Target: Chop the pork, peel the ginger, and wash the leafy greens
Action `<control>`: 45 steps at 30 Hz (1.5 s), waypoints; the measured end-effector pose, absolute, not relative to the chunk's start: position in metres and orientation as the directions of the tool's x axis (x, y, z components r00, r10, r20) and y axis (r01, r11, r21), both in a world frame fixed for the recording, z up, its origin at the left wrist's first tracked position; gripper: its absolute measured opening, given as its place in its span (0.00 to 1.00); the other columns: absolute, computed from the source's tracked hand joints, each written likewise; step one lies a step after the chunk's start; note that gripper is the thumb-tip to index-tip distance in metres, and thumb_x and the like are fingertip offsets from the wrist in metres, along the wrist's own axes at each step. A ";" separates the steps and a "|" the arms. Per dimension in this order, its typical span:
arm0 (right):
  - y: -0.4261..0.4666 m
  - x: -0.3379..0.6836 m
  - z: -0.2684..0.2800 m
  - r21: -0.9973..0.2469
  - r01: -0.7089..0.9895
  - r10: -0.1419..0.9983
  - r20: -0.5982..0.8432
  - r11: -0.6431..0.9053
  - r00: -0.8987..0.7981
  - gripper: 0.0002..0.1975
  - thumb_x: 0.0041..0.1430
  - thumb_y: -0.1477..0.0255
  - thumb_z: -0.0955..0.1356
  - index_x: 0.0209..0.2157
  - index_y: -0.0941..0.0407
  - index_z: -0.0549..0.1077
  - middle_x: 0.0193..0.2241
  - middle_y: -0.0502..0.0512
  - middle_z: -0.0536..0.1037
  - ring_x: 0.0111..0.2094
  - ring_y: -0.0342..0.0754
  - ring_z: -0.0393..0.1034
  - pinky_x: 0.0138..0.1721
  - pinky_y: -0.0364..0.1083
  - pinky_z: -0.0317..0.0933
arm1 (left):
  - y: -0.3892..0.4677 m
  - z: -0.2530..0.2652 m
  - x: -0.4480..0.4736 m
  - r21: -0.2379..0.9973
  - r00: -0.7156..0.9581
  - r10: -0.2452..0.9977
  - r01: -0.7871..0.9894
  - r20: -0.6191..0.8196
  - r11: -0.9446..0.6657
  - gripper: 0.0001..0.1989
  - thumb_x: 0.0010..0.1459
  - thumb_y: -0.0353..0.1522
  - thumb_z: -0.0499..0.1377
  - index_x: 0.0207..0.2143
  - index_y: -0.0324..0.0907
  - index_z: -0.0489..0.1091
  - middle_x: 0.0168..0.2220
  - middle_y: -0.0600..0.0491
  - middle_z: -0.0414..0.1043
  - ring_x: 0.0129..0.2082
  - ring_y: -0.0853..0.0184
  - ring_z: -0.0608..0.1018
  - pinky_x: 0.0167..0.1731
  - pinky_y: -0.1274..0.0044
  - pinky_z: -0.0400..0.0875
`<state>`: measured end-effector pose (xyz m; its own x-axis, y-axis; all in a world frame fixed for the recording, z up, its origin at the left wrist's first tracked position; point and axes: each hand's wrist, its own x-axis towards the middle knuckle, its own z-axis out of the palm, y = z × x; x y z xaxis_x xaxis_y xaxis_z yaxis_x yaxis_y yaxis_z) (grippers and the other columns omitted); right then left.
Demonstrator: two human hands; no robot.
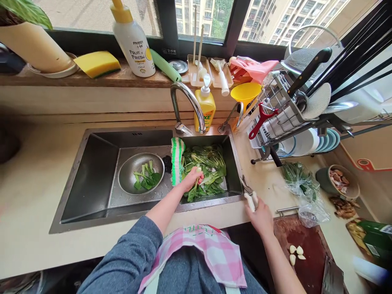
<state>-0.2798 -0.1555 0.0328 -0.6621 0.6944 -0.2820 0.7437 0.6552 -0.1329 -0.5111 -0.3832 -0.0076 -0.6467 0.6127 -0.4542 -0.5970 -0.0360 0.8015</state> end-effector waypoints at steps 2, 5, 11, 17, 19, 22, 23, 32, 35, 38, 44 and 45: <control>-0.141 -0.278 0.028 -0.001 0.771 0.754 -0.206 0.637 -0.623 0.37 0.52 0.54 0.63 0.56 0.64 0.58 0.42 0.70 0.70 0.44 0.62 0.66 0.44 0.56 0.58 | -0.383 -0.004 -0.515 0.745 -0.641 0.623 -0.653 -0.448 -0.136 0.15 0.50 0.37 0.61 0.33 0.41 0.58 0.28 0.56 0.68 0.22 0.74 0.70 0.22 0.81 0.63; -0.130 -0.279 0.021 0.032 0.772 0.772 -0.075 0.635 -0.632 0.42 0.48 0.50 0.65 0.57 0.65 0.57 0.45 0.74 0.68 0.47 0.66 0.63 0.45 0.61 0.55 | -0.383 -0.001 -0.517 0.653 -0.636 0.630 -0.712 -0.445 -0.258 0.13 0.48 0.34 0.63 0.32 0.39 0.61 0.28 0.54 0.69 0.26 0.71 0.73 0.28 0.77 0.68; -0.160 -0.327 0.023 -0.379 0.457 0.550 0.190 0.805 -0.813 0.29 0.55 0.55 0.62 0.50 0.62 0.66 0.50 0.72 0.65 0.54 0.63 0.56 0.52 0.64 0.50 | -0.381 0.000 -0.519 0.427 -0.559 0.685 -0.821 -0.467 -0.379 0.12 0.55 0.38 0.57 0.33 0.36 0.67 0.28 0.49 0.71 0.28 0.67 0.75 0.31 0.73 0.70; -0.230 -0.424 0.009 -0.922 0.300 0.372 -0.196 0.245 -0.907 0.20 0.51 0.61 0.67 0.44 0.57 0.70 0.42 0.61 0.74 0.39 0.50 0.71 0.41 0.50 0.66 | -0.371 -0.004 -0.518 0.430 -0.517 0.645 -0.850 -0.563 -0.305 0.14 0.58 0.38 0.53 0.32 0.35 0.69 0.30 0.47 0.73 0.28 0.67 0.75 0.32 0.74 0.70; -0.242 -0.448 -0.003 -0.936 0.336 0.289 -0.295 0.102 -0.911 0.23 0.45 0.62 0.70 0.44 0.57 0.70 0.39 0.58 0.75 0.33 0.48 0.71 0.35 0.48 0.68 | -0.366 -0.008 -0.516 0.515 -0.561 0.621 -0.811 -0.548 -0.278 0.12 0.55 0.38 0.58 0.32 0.35 0.69 0.29 0.49 0.73 0.27 0.69 0.74 0.31 0.75 0.69; -0.247 -0.467 -0.021 -0.934 0.355 0.179 -0.344 0.037 -0.922 0.21 0.42 0.64 0.71 0.40 0.56 0.71 0.32 0.53 0.75 0.27 0.45 0.69 0.29 0.45 0.67 | -0.362 -0.014 -0.516 0.661 -0.617 0.608 -0.726 -0.499 -0.193 0.16 0.48 0.41 0.63 0.30 0.34 0.70 0.25 0.51 0.71 0.25 0.71 0.72 0.28 0.78 0.66; -0.246 -0.470 -0.025 -0.933 0.358 0.157 -0.349 0.032 -0.924 0.20 0.43 0.63 0.71 0.40 0.56 0.72 0.30 0.52 0.75 0.26 0.44 0.68 0.28 0.45 0.67 | -0.362 -0.015 -0.516 0.699 -0.632 0.596 -0.698 -0.496 -0.158 0.18 0.46 0.42 0.64 0.28 0.34 0.70 0.23 0.52 0.70 0.24 0.72 0.71 0.26 0.79 0.64; -0.235 -0.484 -0.039 -0.921 0.354 0.180 -0.325 0.163 -0.929 0.18 0.55 0.64 0.61 0.46 0.52 0.69 0.29 0.50 0.75 0.24 0.43 0.69 0.27 0.44 0.65 | -0.357 -0.016 -0.533 0.721 -0.611 0.633 -0.683 -0.476 -0.118 0.20 0.47 0.46 0.61 0.24 0.37 0.66 0.18 0.56 0.64 0.17 0.74 0.66 0.20 0.80 0.58; -0.237 -0.491 -0.041 -0.913 0.331 0.210 -0.284 0.238 -0.935 0.17 0.57 0.65 0.59 0.45 0.52 0.69 0.30 0.51 0.75 0.25 0.44 0.69 0.28 0.44 0.65 | -0.356 -0.018 -0.537 0.750 -0.638 0.626 -0.650 -0.449 -0.125 0.21 0.47 0.47 0.60 0.23 0.36 0.67 0.18 0.55 0.65 0.18 0.73 0.67 0.22 0.79 0.59; -0.239 -0.497 -0.041 -0.915 0.323 0.189 -0.282 0.241 -0.940 0.17 0.58 0.65 0.58 0.45 0.53 0.69 0.31 0.52 0.75 0.26 0.44 0.69 0.28 0.43 0.65 | -0.358 -0.021 -0.538 0.722 -0.635 0.616 -0.676 -0.467 -0.149 0.22 0.46 0.48 0.61 0.24 0.35 0.67 0.19 0.54 0.67 0.20 0.72 0.68 0.24 0.78 0.60; -0.244 -0.502 -0.036 -0.934 0.331 0.038 -0.329 0.133 -0.943 0.18 0.55 0.65 0.60 0.47 0.52 0.69 0.34 0.51 0.75 0.22 0.40 0.64 0.28 0.43 0.65 | -0.362 -0.028 -0.530 0.645 -0.724 0.499 -0.673 -0.476 -0.362 0.19 0.45 0.43 0.64 0.31 0.36 0.68 0.26 0.54 0.68 0.25 0.73 0.69 0.25 0.80 0.61; -0.246 -0.502 -0.036 -0.934 0.349 0.051 -0.346 0.078 -0.937 0.18 0.54 0.64 0.61 0.46 0.52 0.69 0.34 0.51 0.74 0.22 0.40 0.64 0.28 0.43 0.64 | -0.362 -0.030 -0.529 0.640 -0.736 0.480 -0.666 -0.478 -0.385 0.19 0.45 0.42 0.65 0.31 0.36 0.69 0.26 0.54 0.68 0.25 0.73 0.70 0.26 0.80 0.61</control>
